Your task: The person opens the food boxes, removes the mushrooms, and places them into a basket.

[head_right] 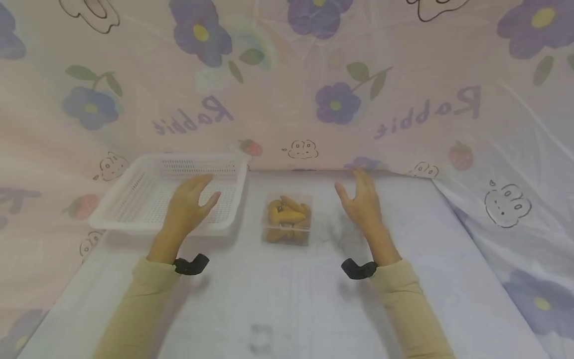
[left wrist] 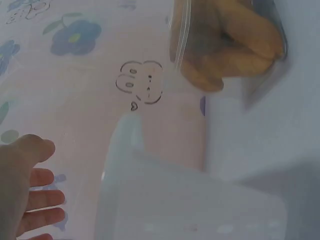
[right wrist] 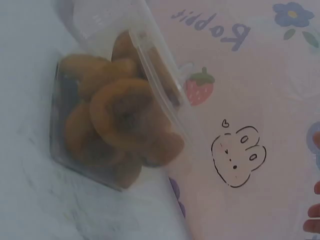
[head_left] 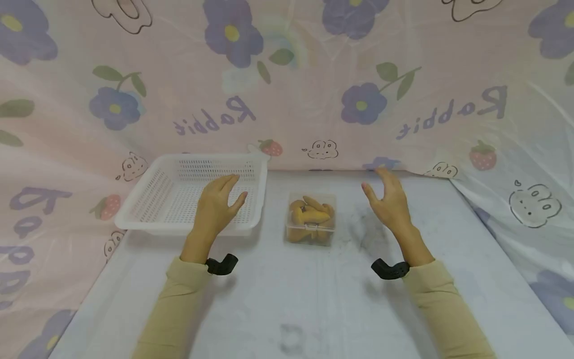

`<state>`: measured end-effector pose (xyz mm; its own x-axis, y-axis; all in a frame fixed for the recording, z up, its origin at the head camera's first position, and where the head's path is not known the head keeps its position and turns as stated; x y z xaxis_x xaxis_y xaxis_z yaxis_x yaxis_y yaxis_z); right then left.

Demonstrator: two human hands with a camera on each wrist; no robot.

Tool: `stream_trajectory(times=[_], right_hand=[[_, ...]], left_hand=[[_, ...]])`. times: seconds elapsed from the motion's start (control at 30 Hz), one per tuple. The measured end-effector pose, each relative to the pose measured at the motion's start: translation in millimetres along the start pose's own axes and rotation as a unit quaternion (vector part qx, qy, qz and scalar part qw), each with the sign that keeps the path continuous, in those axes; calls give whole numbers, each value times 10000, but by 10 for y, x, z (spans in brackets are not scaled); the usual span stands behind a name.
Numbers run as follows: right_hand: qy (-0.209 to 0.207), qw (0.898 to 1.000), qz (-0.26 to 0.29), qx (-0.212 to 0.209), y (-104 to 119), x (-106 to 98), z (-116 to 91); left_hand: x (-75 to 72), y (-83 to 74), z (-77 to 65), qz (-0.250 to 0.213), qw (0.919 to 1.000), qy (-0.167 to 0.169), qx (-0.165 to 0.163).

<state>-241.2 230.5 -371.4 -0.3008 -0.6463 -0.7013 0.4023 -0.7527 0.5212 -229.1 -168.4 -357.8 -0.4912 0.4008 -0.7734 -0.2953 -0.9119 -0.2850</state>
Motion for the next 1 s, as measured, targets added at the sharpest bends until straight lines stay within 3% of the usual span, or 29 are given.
stream_trajectory(times=[0.13,0.23,0.5,0.73,1.0], right_hand=[[-196,9990,310,-265,35,90,-56],[-222,9979,513,-338,62,162,-106],[110,9915,1293,-133,106,356,-229],[466,9727,2275,18,88,520,-263],[867,9560,2804,-7,-5,625,-338]], left_hand=[[65,-86,-73,-294,9984,-273,408],[106,-171,-115,-430,9969,-278,594],[297,-376,-215,-593,9939,-227,899],[505,-621,-279,-894,9844,-231,1499],[742,-865,-326,-1147,9741,10,1950]])
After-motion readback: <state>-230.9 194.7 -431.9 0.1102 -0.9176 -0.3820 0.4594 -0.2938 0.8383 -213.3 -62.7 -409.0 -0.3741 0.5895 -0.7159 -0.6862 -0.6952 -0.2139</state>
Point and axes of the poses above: each hand's wrist, its own z-axis towards the middle knuckle, its own x-axis out of the palm, y = z × x, the point moved 1 cm from there along z, towards the middle knuckle, and after that the axes turned 10 degrees about -x, right-handed, at the moved point
